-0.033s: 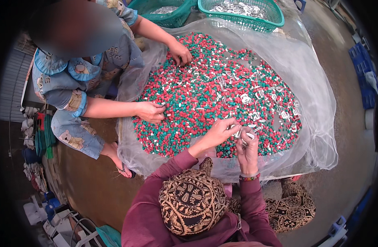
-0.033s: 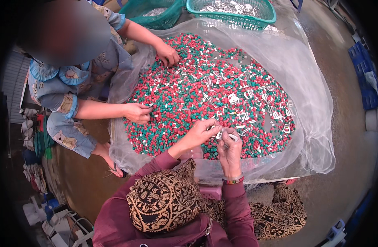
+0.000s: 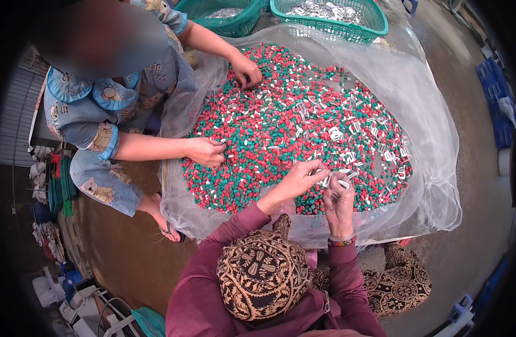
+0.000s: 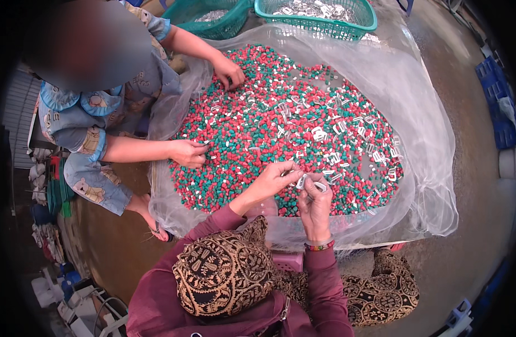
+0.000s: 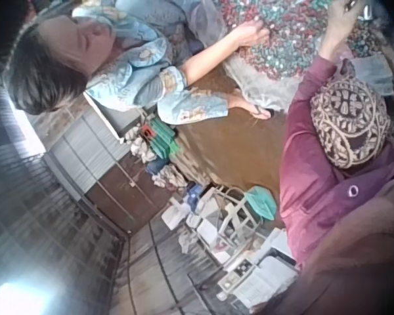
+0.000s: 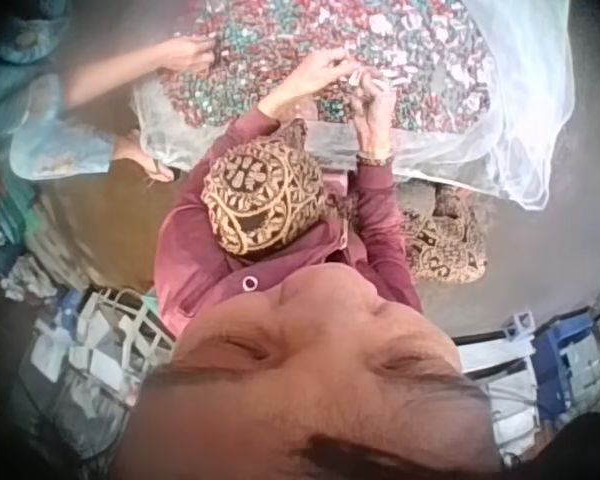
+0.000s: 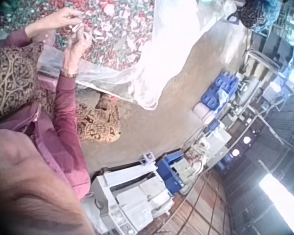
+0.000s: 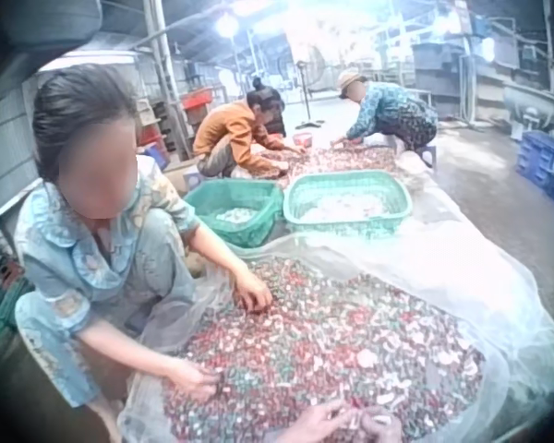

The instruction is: The person sits on a low stool and sorts small red, green, and white plastic bottle caps from a large pile on a mesh sheet. They pick up caps by hand and place them into a green basket. A coworker also sorts caps nearby.

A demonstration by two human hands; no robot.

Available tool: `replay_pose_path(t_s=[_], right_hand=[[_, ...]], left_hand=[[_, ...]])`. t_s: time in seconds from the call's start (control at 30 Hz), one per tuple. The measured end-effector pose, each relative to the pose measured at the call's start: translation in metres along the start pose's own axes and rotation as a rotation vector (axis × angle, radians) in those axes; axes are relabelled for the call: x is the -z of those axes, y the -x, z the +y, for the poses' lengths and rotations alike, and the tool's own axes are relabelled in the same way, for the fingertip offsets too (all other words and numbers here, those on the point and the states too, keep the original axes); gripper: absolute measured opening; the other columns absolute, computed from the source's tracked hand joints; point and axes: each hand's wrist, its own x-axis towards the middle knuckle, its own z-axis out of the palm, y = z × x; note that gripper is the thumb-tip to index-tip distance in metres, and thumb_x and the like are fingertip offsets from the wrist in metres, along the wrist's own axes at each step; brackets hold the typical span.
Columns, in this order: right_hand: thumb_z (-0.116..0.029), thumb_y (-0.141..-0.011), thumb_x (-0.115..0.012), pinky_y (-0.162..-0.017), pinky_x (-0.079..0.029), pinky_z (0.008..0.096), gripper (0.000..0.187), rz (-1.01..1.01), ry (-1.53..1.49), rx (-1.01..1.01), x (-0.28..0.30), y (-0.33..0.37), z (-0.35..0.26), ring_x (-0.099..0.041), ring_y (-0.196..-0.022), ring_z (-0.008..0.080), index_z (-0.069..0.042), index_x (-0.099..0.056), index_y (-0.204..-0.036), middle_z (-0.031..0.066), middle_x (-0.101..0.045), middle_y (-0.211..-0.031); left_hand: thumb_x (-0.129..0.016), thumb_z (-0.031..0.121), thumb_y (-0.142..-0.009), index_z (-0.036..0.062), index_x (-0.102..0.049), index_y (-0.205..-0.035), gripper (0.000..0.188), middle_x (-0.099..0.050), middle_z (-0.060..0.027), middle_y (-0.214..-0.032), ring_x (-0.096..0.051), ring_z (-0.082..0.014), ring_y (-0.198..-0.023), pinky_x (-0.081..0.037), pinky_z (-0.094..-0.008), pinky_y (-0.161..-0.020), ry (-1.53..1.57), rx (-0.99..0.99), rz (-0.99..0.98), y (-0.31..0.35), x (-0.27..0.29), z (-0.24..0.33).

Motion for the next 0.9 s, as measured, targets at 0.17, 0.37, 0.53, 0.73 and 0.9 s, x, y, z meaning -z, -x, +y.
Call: replay_pose_path(t_s=[0.17, 0.37, 0.53, 0.73, 0.9], right_hand=[[-0.010, -0.086, -0.062, -0.033, -0.028, 0.0150, 0.012, -0.067, -0.103, -0.057, 0.007, -0.005, 0.006, -0.049, -0.049, 0.0032, -0.004, -0.056, -0.096, 0.0011, -0.056, -0.068], [-0.013, -0.088, -0.061, -0.033, -0.027, 0.0165, 0.013, -0.002, -0.063, -0.080, 0.002, -0.008, 0.023, -0.045, -0.045, 0.0040, -0.003, -0.056, -0.095, 0.0007, -0.054, -0.064], [-0.014, -0.089, -0.059, -0.031, -0.025, 0.0180, 0.012, -0.038, -0.028, -0.076, -0.004, 0.001, 0.030, -0.044, -0.044, 0.0050, -0.003, -0.055, -0.092, 0.0018, -0.054, -0.063], [-0.014, -0.089, -0.060, -0.032, -0.028, 0.0162, 0.012, 0.037, -0.098, -0.015, 0.014, -0.008, 0.021, -0.048, -0.047, 0.0040, -0.004, -0.054, -0.092, 0.0013, -0.056, -0.066], [-0.015, -0.089, -0.060, -0.032, -0.028, 0.0156, 0.013, 0.016, -0.027, 0.036, 0.006, -0.006, 0.017, -0.048, -0.045, 0.0036, -0.004, -0.054, -0.091, 0.0004, -0.055, -0.063]], left_hand=[[-0.061, 0.023, -0.089, 0.0052, -0.056, -0.093, 0.019, -0.046, 0.0073, -0.067, -0.038, -0.0014, -0.053, -0.029, -0.0201, -0.046, 0.514, 0.218, -0.123, 0.010, 0.003, -0.012], [-0.060, 0.027, -0.090, 0.0044, -0.056, -0.093, 0.023, -0.051, 0.0021, -0.073, -0.045, -0.0051, -0.066, -0.037, -0.0229, -0.057, 0.230, 0.062, -0.008, 0.026, 0.008, -0.027], [-0.055, 0.032, -0.092, 0.0013, -0.057, -0.086, 0.031, -0.053, -0.0027, -0.073, -0.048, -0.0084, -0.070, -0.040, -0.0254, -0.061, -0.076, 0.049, 0.076, 0.021, 0.008, -0.020], [-0.058, 0.020, -0.092, 0.0061, -0.052, -0.112, 0.025, -0.053, 0.0056, -0.086, -0.047, -0.0039, -0.073, -0.038, -0.0213, -0.061, 0.359, 0.226, -0.159, 0.020, 0.003, -0.016], [-0.062, 0.025, -0.089, 0.0062, -0.050, -0.122, 0.040, -0.055, 0.0028, -0.089, -0.047, -0.0043, -0.075, -0.038, -0.0201, -0.062, 0.389, 0.103, -0.064, 0.022, 0.001, -0.023]])
